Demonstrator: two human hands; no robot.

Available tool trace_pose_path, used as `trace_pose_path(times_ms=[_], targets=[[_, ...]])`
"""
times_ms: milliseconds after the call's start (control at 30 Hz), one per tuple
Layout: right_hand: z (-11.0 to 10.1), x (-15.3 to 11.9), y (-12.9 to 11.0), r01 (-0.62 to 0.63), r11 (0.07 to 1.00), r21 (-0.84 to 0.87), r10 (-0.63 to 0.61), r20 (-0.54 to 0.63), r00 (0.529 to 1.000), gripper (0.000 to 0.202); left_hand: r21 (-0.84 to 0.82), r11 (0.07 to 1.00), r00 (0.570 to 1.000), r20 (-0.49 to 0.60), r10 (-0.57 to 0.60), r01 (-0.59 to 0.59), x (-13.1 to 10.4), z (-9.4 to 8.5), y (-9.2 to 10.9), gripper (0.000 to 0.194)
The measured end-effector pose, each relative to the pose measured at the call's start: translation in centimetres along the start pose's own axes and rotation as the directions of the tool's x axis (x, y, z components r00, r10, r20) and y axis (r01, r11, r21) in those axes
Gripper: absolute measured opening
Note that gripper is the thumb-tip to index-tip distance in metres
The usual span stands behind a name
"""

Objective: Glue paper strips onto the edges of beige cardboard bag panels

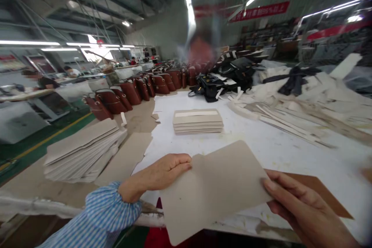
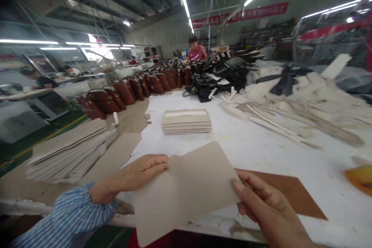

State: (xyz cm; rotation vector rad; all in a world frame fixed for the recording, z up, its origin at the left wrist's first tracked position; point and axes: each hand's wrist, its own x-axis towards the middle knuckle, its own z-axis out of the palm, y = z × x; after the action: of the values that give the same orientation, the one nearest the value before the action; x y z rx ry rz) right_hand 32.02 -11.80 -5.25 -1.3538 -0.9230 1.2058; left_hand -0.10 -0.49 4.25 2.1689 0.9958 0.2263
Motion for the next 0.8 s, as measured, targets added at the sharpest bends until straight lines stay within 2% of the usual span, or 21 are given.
trace_pose_path(times_ms=[67, 200, 267, 367, 433, 500, 633, 700, 800], targets=[[0.0, -0.6, -0.2, -0.071, 0.997, 0.024, 0.071, -0.002, 0.997, 0.054, -0.031, 1.0, 1.0, 0.032, -0.002, 0.003, 0.8, 0.7, -0.5, 0.028], [0.1, -1.9, 0.0, -0.167, 0.984, 0.058, 0.169, -0.037, 0.985, 0.059, -0.055, 0.998, 0.998, 0.049, -0.024, 0.027, 2.4, 1.4, -1.2, 0.027], [0.5, -2.6, 0.0, -0.149, 0.988, 0.031, 0.151, -0.075, 0.986, 0.063, -0.044, 0.999, 0.999, 0.028, -0.03, 0.031, 3.4, 1.5, -1.2, 0.026], [0.9, -3.5, 0.0, -0.045, 0.997, -0.066, 0.033, -0.165, 0.986, 0.064, 0.019, 1.0, 1.0, -0.028, -0.013, 0.013, 4.9, 1.5, -1.1, 0.021], [0.7, -3.6, 0.3, -0.003, 0.992, -0.127, -0.019, -0.169, 0.985, 0.064, 0.071, 0.997, 0.999, -0.05, 0.007, -0.003, 5.7, 1.6, -0.9, 0.019], [0.1, -3.5, 0.9, -0.02, 0.99, -0.142, 0.0, -0.141, 0.99, 0.066, 0.117, 0.993, 0.998, -0.057, 0.025, -0.018, 6.3, 1.9, -0.9, 0.017], [-0.1, -3.5, 1.0, -0.102, 0.995, 0.019, 0.103, -0.062, 0.993, 0.059, 0.179, 0.983, 0.997, -0.055, 0.048, -0.037, 6.6, 2.6, -1.0, 0.012], [0.6, -3.8, 0.3, -0.123, 0.981, 0.149, 0.127, -0.015, 0.992, 0.052, 0.189, 0.981, 0.997, -0.049, 0.063, -0.053, 6.5, 2.7, -0.9, 0.012], [1.9, -4.1, -1.1, -0.235, 0.933, 0.272, 0.226, 0.063, 0.972, 0.051, 0.193, 0.978, 0.995, -0.037, 0.09, -0.081, 6.0, 2.5, -0.5, 0.014]])
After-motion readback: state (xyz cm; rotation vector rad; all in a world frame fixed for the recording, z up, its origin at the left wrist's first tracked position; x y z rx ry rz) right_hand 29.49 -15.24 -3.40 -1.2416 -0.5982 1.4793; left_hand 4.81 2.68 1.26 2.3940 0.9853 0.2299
